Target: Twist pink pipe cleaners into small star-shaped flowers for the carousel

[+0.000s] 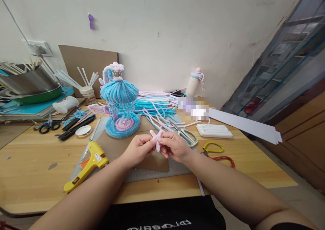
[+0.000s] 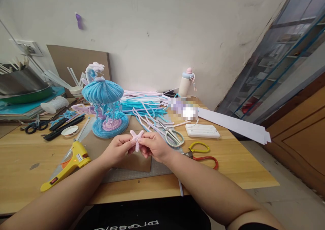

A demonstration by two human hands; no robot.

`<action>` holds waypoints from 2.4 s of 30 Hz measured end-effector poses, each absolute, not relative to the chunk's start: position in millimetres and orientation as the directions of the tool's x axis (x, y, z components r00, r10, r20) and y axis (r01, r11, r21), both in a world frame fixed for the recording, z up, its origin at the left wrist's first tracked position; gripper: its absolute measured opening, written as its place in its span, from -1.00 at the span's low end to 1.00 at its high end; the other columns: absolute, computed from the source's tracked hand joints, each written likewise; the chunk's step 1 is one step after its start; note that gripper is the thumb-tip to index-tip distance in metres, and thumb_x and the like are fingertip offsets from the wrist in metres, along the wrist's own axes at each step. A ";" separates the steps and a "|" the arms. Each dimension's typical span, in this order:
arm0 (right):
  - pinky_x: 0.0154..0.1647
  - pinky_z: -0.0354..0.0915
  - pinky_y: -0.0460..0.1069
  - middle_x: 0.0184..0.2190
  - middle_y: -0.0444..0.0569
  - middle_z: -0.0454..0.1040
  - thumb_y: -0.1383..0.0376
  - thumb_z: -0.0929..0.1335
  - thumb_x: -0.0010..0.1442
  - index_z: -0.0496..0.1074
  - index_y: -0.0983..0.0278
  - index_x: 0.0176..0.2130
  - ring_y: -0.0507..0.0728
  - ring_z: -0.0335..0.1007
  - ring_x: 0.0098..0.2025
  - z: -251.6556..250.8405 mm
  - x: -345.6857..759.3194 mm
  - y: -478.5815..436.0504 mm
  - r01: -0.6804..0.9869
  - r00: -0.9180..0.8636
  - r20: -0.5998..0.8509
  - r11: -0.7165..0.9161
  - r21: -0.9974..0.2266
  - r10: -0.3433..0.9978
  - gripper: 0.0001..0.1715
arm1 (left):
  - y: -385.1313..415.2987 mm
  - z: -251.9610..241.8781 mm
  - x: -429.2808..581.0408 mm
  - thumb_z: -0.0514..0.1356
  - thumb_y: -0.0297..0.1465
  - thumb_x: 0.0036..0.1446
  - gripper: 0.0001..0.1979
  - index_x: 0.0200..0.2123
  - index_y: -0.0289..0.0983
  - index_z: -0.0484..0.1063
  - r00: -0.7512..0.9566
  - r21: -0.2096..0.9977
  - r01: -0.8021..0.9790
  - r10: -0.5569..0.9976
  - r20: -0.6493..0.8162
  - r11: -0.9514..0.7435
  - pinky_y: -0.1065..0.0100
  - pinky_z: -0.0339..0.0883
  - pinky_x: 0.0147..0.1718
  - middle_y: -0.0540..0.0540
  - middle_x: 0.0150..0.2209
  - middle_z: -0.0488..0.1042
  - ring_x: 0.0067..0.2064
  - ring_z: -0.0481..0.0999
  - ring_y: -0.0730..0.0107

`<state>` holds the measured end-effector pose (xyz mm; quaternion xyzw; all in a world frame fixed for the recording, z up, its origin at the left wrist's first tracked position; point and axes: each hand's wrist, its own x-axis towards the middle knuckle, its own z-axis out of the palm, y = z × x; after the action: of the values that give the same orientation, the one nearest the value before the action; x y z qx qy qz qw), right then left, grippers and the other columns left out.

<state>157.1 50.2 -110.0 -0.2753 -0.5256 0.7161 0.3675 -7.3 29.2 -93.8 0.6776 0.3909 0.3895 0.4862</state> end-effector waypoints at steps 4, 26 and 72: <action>-0.78 -0.02 -0.20 -0.73 -0.20 0.30 0.15 0.37 0.05 0.33 0.34 -0.54 -0.09 0.18 -0.75 -108.6 157.6 51.4 -0.244 -0.587 -0.014 -0.193 -0.950 0.809 -0.68 | 30.4 -93.9 -6.6 0.06 -0.19 0.16 -0.63 -0.55 -0.33 0.39 0.384 0.969 0.109 0.909 0.163 -0.221 0.43 0.07 -0.52 0.00 -0.60 0.31 -0.53 0.18 0.50; -0.73 0.09 -0.19 -0.63 -0.20 0.34 0.14 0.33 0.10 0.27 0.29 -0.48 -0.06 0.23 -0.65 -105.9 158.0 55.6 -0.081 -0.524 0.076 0.039 -0.996 0.848 -0.72 | 39.2 -101.5 -6.7 0.23 -0.25 0.02 -0.74 -0.52 -0.33 0.37 0.255 0.985 -0.160 0.967 -0.016 0.059 0.44 0.04 -0.51 0.02 -0.55 0.33 -0.51 0.22 0.53; -0.42 0.23 -0.08 -0.41 -0.08 0.42 0.32 0.33 0.16 0.44 0.25 -0.29 0.02 0.30 -0.39 -105.6 162.7 50.9 0.079 -0.358 0.566 0.628 -0.774 0.743 -0.91 | 32.0 -99.6 -11.2 0.22 -0.53 0.05 -0.89 -0.32 -0.24 0.47 0.206 0.605 0.352 0.690 0.694 -0.714 0.38 0.32 -0.28 -0.10 -0.30 0.46 -0.25 0.45 0.39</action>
<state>162.7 50.9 -105.6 -0.2726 -0.7532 0.3340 0.4969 -11.2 32.0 -99.6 0.7599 0.3425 0.5289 0.1597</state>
